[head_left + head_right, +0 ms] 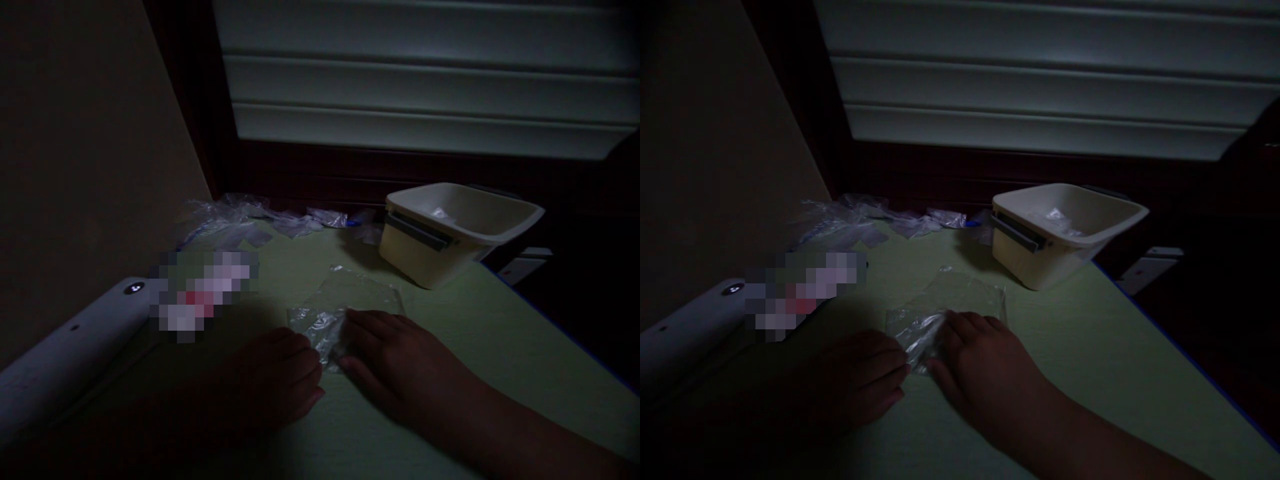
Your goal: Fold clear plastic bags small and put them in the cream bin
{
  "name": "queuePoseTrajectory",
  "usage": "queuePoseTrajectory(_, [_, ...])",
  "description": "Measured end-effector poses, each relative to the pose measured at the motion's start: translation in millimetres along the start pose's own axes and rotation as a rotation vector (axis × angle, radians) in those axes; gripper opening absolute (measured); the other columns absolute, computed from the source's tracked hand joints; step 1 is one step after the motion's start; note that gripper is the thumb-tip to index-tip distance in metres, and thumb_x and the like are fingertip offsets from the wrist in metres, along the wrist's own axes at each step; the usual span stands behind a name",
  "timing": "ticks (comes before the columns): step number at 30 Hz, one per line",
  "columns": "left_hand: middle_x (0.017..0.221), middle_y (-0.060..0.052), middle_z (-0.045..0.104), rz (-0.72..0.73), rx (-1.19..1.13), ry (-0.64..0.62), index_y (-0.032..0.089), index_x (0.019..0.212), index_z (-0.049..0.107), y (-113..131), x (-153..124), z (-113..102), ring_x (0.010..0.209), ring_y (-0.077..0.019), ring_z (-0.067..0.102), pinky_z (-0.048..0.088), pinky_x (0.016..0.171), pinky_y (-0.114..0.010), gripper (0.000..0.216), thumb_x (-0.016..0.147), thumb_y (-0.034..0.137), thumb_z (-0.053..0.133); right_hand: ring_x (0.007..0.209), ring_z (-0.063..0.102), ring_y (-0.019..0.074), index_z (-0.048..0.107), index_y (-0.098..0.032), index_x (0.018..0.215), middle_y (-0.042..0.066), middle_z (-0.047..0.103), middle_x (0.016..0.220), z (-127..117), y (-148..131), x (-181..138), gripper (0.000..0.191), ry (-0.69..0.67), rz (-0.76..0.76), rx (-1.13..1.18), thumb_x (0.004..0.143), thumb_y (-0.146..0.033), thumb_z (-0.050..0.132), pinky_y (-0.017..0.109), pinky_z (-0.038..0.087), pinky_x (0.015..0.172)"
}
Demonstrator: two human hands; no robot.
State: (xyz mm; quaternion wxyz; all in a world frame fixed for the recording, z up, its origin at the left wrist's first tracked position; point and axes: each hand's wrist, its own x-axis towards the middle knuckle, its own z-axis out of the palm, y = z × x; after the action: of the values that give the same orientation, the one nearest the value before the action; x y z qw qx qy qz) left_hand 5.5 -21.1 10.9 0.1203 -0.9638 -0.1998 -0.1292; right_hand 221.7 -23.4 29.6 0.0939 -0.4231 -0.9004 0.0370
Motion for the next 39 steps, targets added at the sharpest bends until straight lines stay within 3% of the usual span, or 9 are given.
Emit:
queuePoseTrajectory(13, [0.070,-0.002,0.058,-0.116,-0.007,0.030,0.015,0.068,0.055,-2,1,-3,0.067,-0.0193,0.053,0.041,0.063,-0.033,0.020,0.088,0.017,0.059,0.078,0.064,0.0243,0.068,-0.014,0.090,0.009,0.068,0.087,-5,-9,-3,0.021,-0.003,0.006,0.066,0.092,-0.017,0.047,0.042,0.051,0.074])
queuePoseTrajectory(21, [0.073,-0.004,0.062,-0.200,-0.011,0.098,0.015,0.072,0.061,-1,-3,-3,0.068,-0.0206,0.055,0.044,0.067,-0.034,0.027,0.094,0.017,0.046,0.074,0.063,0.0247,0.067,-0.015,0.088,0.007,0.068,0.083,-4,-8,-3,0.019,0.142,-0.062,0.044,0.090,-0.016,0.049,0.041,0.051,0.068])
queuePoseTrajectory(30, [0.073,-0.004,0.062,-0.264,-0.013,0.100,0.016,0.072,0.061,-5,-3,-2,0.069,-0.0215,0.056,0.044,0.066,-0.035,0.030,0.095,0.017,0.041,0.086,0.067,0.0263,0.069,-0.014,0.100,0.011,0.071,0.102,7,-5,-5,0.018,0.109,-0.104,-0.010,0.086,-0.010,0.058,0.043,0.055,0.076])
queuePoseTrajectory(39, [0.088,-0.007,0.063,-0.159,-0.076,0.058,0.012,0.090,0.060,-1,0,-4,0.077,-0.0213,0.057,0.047,0.070,-0.034,0.017,0.094,0.015,0.044,0.083,0.066,0.0261,0.068,-0.014,0.097,0.009,0.071,0.095,3,-5,-2,0.018,0.022,-0.096,-0.030,0.084,-0.006,0.061,0.043,0.055,0.075])
